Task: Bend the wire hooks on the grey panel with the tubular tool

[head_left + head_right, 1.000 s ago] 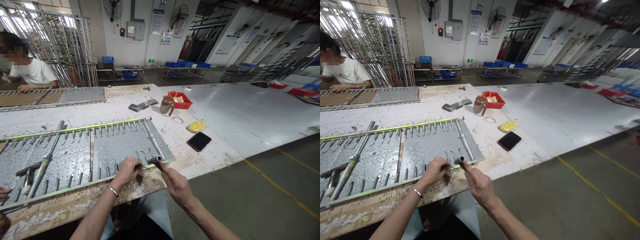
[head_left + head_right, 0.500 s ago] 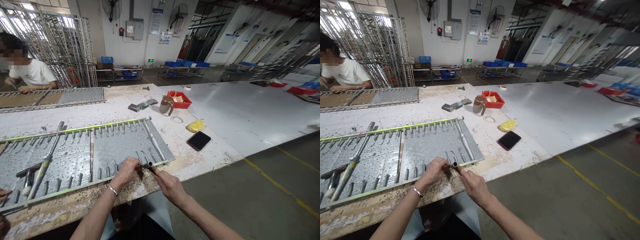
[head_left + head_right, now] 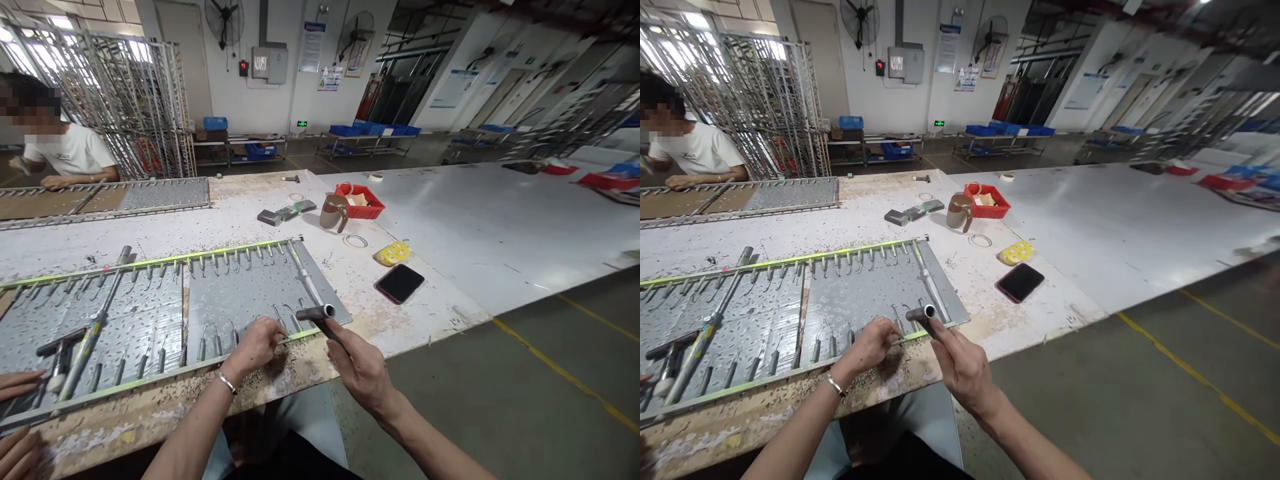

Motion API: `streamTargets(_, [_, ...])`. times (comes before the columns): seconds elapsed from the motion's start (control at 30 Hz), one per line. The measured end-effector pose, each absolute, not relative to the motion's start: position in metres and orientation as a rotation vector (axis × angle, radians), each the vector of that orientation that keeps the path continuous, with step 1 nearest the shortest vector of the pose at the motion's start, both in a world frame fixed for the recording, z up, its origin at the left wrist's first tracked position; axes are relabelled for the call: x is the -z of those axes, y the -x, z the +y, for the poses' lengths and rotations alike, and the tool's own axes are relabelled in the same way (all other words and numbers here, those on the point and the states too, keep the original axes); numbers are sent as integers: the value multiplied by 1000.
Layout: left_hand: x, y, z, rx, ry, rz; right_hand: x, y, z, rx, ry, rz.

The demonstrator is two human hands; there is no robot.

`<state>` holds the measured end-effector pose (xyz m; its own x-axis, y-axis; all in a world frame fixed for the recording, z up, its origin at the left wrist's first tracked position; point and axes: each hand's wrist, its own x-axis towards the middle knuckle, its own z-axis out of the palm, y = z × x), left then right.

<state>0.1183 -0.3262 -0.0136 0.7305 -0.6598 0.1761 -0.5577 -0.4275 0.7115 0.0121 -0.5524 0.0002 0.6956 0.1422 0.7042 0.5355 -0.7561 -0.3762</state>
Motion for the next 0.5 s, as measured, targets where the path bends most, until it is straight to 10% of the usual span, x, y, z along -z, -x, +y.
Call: streamTargets(0.5, [5, -117, -328, 251, -2197, -863, 11, -17, -556, 695, 2451, -552])
